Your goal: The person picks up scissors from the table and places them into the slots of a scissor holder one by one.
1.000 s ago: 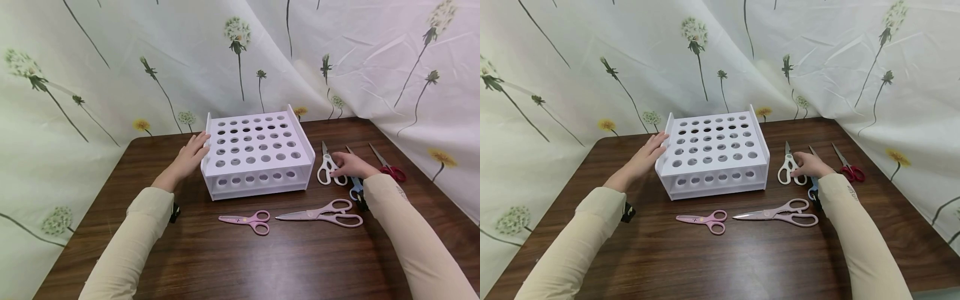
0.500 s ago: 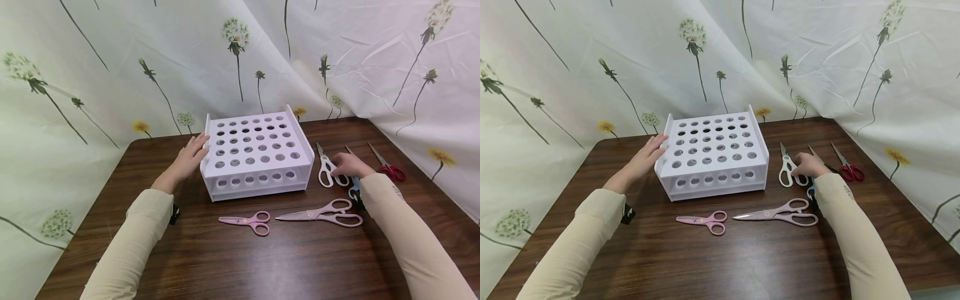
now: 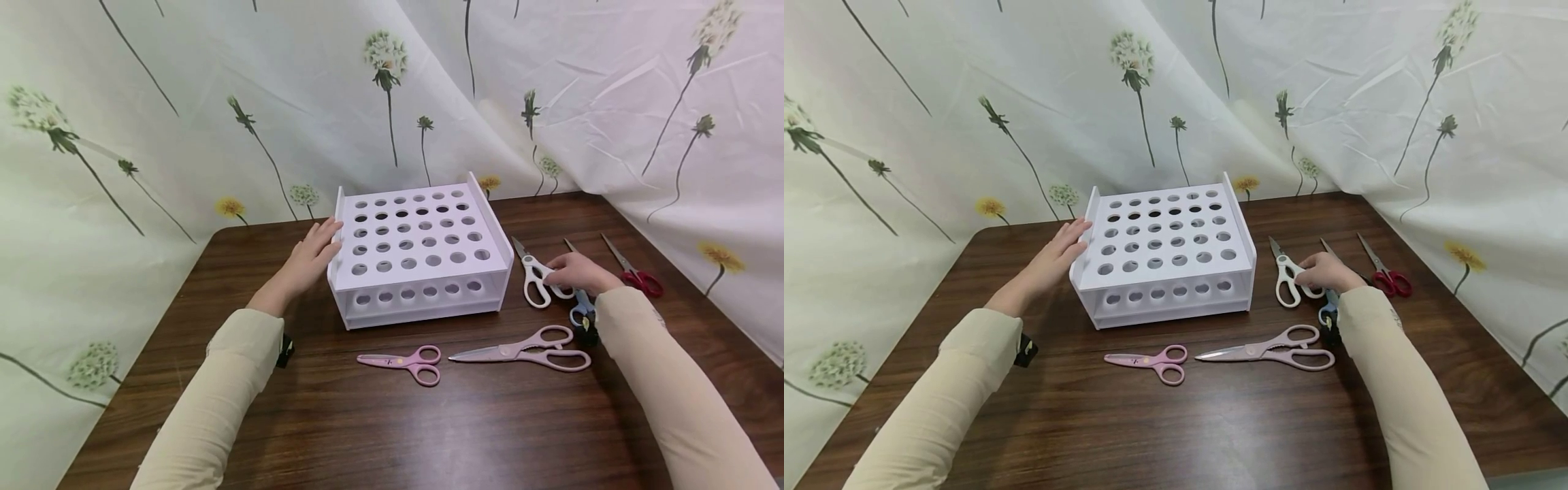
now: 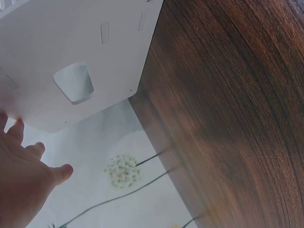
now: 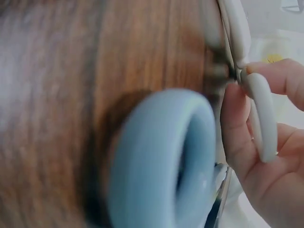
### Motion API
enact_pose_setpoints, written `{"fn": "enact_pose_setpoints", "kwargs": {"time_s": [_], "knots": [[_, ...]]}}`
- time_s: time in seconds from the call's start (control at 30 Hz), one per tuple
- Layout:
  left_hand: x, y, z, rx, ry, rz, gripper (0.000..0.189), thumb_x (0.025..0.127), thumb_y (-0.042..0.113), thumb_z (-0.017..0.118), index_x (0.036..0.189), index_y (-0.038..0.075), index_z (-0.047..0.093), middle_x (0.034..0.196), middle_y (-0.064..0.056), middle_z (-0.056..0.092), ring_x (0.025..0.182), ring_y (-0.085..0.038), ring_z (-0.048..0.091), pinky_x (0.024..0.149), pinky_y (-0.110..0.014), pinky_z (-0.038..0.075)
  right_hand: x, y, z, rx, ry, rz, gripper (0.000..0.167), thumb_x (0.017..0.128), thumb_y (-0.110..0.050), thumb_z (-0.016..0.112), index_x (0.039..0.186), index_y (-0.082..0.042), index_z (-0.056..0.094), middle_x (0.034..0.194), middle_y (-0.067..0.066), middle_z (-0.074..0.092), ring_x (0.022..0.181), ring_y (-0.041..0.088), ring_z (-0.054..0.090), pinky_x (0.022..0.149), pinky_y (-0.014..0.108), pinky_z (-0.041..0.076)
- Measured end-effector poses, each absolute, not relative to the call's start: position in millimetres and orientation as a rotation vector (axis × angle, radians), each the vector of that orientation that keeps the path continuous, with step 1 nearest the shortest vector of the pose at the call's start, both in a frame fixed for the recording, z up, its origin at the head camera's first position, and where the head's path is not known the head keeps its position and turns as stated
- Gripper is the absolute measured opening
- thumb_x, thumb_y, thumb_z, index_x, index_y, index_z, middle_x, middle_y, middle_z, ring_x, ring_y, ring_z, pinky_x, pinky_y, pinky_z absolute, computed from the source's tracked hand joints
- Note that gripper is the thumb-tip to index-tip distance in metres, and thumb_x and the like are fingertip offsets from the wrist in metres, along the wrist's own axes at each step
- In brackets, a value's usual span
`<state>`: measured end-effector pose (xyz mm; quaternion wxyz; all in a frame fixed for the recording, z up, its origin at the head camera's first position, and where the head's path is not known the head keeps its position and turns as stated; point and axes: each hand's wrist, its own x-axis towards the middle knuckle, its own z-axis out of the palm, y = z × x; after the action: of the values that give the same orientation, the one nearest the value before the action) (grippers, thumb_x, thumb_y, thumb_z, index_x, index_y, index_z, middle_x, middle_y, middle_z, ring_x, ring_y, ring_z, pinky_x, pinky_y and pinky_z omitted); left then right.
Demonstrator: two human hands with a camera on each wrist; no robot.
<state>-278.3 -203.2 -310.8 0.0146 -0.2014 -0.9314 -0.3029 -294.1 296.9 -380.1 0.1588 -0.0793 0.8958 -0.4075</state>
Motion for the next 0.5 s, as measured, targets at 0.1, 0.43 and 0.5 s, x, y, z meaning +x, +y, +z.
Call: {"fn": "enact_pose_setpoints", "kwargs": {"time_s": [0.1, 0.43, 0.5], "knots": [[-277.6, -203.7, -311.3, -0.626, -2.893, -0.946, 0.053, 0.1, 0.035, 0.032, 0.146, 0.011, 0.026, 0.153, -0.004, 0.011, 0.138, -0.025, -0.002, 0.103, -0.059, -0.001, -294.1, 299.0, -381.7, -0.202, 2.53, -1.217, 0.047, 0.081, -0.019, 0.064, 0.111, 0.016, 0.053, 0.09, 0.013, 0.059, 0.078, 0.018, 0.055, 0.068, 0.031, 0.047], [-277.9, -204.4, -311.6, -0.624, -2.894, -0.933, 0.052, 0.1, 0.035, 0.032, 0.146, 0.011, 0.026, 0.153, -0.003, 0.012, 0.138, -0.026, -0.002, 0.102, -0.06, -0.002, -290.7, 296.9, -373.7, -0.111, 2.434, -1.432, 0.049, 0.09, -0.008, 0.054, 0.127, 0.019, 0.035, 0.083, 0.001, 0.061, 0.072, 0.006, 0.056, 0.065, 0.025, 0.047], [-278.4, -204.8, -311.9, -0.62, -2.896, -0.929, 0.052, 0.1, 0.035, 0.032, 0.146, 0.012, 0.026, 0.153, -0.003, 0.012, 0.138, -0.026, -0.003, 0.102, -0.061, -0.002, -291.5, 297.5, -371.2, -0.094, 2.426, -1.494, 0.048, 0.09, -0.007, 0.053, 0.127, 0.019, 0.035, 0.083, 0.0, 0.06, 0.072, 0.005, 0.057, 0.066, 0.026, 0.048]]}}
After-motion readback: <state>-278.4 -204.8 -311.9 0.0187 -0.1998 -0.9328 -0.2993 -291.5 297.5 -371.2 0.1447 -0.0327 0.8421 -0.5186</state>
